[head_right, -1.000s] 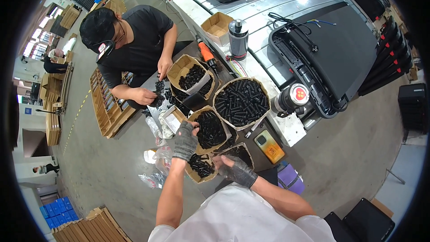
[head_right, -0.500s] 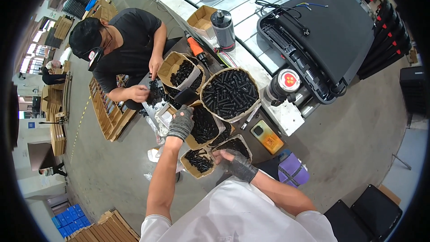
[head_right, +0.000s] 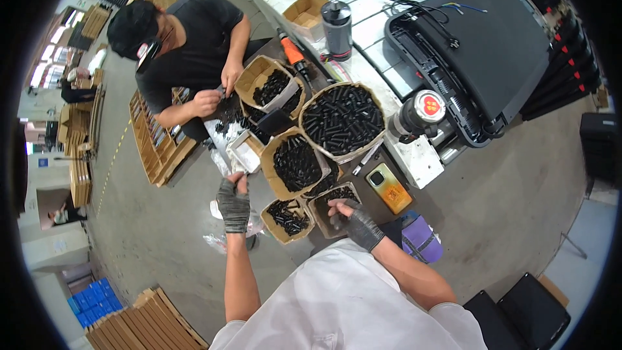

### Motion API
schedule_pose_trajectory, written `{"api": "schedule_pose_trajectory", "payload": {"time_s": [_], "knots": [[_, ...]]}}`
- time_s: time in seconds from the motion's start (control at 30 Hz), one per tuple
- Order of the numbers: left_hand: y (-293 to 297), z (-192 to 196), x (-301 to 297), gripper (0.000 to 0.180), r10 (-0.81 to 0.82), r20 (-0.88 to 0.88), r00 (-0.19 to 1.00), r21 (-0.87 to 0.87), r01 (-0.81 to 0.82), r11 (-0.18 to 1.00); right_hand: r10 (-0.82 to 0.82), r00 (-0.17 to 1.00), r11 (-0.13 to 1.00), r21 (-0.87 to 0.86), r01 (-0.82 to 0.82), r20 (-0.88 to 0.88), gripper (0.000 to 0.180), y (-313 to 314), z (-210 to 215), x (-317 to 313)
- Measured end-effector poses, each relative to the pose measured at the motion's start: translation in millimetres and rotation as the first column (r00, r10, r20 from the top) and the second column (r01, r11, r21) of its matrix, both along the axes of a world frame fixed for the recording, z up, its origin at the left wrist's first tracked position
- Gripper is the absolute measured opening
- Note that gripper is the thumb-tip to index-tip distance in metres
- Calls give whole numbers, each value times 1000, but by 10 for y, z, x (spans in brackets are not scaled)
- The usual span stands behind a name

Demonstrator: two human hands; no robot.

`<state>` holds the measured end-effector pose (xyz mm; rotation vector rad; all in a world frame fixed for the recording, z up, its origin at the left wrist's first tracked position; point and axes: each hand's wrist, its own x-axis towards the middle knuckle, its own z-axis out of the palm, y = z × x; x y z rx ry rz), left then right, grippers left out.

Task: The recorder is sorting and organizing small black plastic components into cardboard boxes at a workbench.

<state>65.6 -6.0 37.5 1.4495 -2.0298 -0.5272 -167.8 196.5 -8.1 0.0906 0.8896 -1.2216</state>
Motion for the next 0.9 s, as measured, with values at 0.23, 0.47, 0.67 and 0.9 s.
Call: {"api": "schedule_pose_trajectory", "payload": {"time_s": [0.23,0.47,0.67,0.9], "knots": [[1044,-767,449,24,-184,160,970,384,111,917,30,998,1000,9,-29,-56,22,95,60,-74],[1098,-1086,166,27,-221,300,928,318,122,940,28,993,1000,8,-27,-115,21,277,174,9],[997,-1271,38,22,-312,582,751,363,104,926,19,988,1000,-11,-21,-151,22,408,240,42],[1013,-1145,60,26,-388,493,779,384,206,900,1,986,1000,24,3,-165,24,517,171,8]]}}
